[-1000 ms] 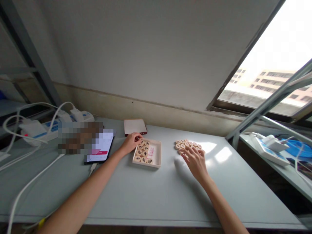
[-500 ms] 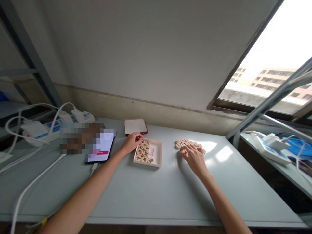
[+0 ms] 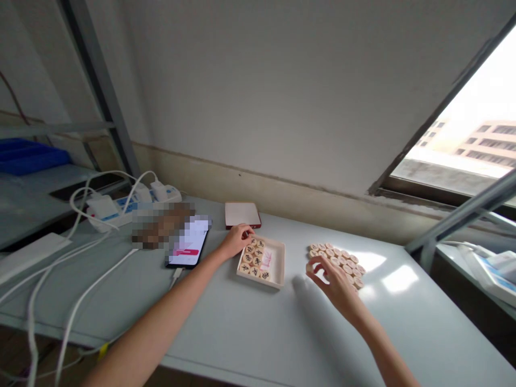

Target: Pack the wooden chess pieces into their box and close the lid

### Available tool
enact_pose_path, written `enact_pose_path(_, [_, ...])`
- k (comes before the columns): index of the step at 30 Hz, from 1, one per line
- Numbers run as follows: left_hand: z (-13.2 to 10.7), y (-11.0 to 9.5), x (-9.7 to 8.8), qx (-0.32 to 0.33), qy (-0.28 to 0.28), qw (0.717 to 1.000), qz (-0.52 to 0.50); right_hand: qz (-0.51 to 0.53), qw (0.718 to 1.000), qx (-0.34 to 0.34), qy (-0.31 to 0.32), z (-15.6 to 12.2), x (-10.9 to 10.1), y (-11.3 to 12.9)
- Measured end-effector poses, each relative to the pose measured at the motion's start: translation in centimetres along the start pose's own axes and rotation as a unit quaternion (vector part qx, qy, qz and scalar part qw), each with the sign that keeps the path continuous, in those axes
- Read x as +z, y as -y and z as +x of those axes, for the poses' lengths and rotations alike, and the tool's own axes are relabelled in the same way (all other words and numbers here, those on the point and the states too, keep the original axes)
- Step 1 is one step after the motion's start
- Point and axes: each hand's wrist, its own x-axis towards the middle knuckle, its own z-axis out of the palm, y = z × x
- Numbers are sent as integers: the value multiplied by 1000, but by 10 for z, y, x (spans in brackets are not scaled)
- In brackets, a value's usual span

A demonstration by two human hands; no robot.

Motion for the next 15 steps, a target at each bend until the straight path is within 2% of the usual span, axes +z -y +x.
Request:
enact_pose_path(2, [0, -2, -1, -6, 3, 1000, -5, -3, 1000, -23, -9, 3, 1, 0])
enact_pose_path(4, [-1, -2, -1, -7, 4, 1000, -7, 7, 999, -43, 9, 4, 3, -1])
enact_pose_path(7, [-1, -1, -1, -6, 0, 1000, -1, 10, 999, -41, 17, 3, 5, -7])
enact_pose_path(15, [2, 8, 2, 4, 8, 1000, -7, -177, 983, 23, -35, -5, 4, -18])
